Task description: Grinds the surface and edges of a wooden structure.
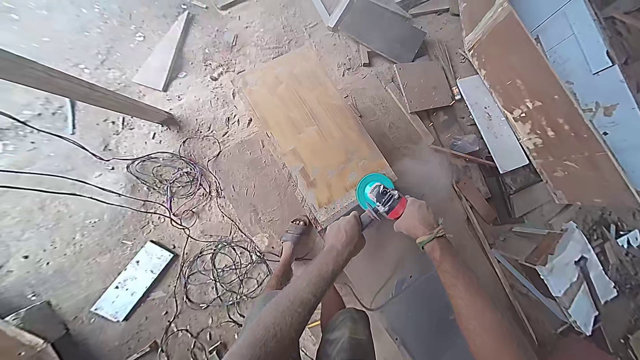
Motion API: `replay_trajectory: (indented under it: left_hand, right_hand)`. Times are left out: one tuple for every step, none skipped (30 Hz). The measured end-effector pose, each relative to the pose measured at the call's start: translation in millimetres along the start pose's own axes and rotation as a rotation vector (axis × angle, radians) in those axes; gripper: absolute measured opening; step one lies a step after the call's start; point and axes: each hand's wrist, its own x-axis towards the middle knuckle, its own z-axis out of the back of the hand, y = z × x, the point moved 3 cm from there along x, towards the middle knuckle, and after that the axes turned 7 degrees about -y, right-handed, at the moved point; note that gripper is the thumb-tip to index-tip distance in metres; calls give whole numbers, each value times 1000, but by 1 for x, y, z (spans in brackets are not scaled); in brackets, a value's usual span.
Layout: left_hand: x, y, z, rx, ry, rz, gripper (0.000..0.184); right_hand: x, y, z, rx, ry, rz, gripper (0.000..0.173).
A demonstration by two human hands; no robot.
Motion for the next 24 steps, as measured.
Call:
replay_trajectory:
  left_hand:
    - [4,-7,4,2,-7,-25,37]
    - [8,-15,9,2,-16,-53,37]
    - [13,-23,16,-6,-24,-86,36]
    - [18,-32,23,-12,-30,-122,35]
    - [21,-41,30,-17,-40,-154,34]
    - [24,-50,35,-25,-51,-181,33]
    - [25,-58,40,-34,-58,-197,31]
    - [26,-62,45,-37,-68,-204,29]
    - [25,-60,47,-36,-80,-199,28]
    - [23,-54,46,-34,-92,-189,27]
    - [20,-47,43,-34,-111,-179,28]
    - [17,-39,40,-38,-123,-168,29]
    - [12,-28,35,-38,-115,-154,31]
    - [6,-17,32,-37,-102,-139,32]
    - [2,-5,30,-27,-83,-114,33]
    - [-2,7,30,-13,-63,-87,34]
    - [-4,17,30,3,-48,-62,35]
    - [-5,25,29,16,-40,-39,35]
    - [-7,32,27,20,-36,-13,35]
    - [-11,37,21,18,-32,16,34]
    - [-14,40,17,12,-31,47,33]
    - [-16,41,14,7,-28,73,33]
    - [-15,41,13,6,-29,86,33]
    - [-12,39,14,12,-28,84,34]
  right_hand:
    - [3,-6,2,20,-11,-30,63]
    - [6,-12,5,38,-26,-62,64]
    - [10,-18,9,50,-47,-100,66]
    - [13,-24,12,64,-65,-147,69]
    - [16,-31,15,77,-77,-195,73]
    - [19,-38,17,87,-90,-235,77]
    - [22,-44,19,112,-103,-261,80]
    - [27,-47,19,139,-119,-270,82]
    - [29,-47,17,157,-126,-269,83]
    - [27,-42,15,161,-117,-258,82]
    - [22,-35,16,155,-98,-236,81]
    - [19,-27,16,148,-79,-202,77]
    - [14,-19,14,130,-59,-163,74]
    - [10,-11,10,114,-46,-120,70]
    - [9,-2,3,104,-41,-75,68]
    - [7,7,-1,93,-28,-37,67]
    - [5,16,-3,82,-13,-1,67]
    - [2,24,-3,65,-2,30,65]
    - [-2,31,-3,44,16,54,63]
    - [-6,35,-4,23,37,73,61]
    - [-9,38,-5,1,51,90,60]
    - [-10,40,-5,-19,62,103,60]
    - [-10,41,-4,-24,73,106,61]
    - [-7,39,-3,-12,74,102,61]
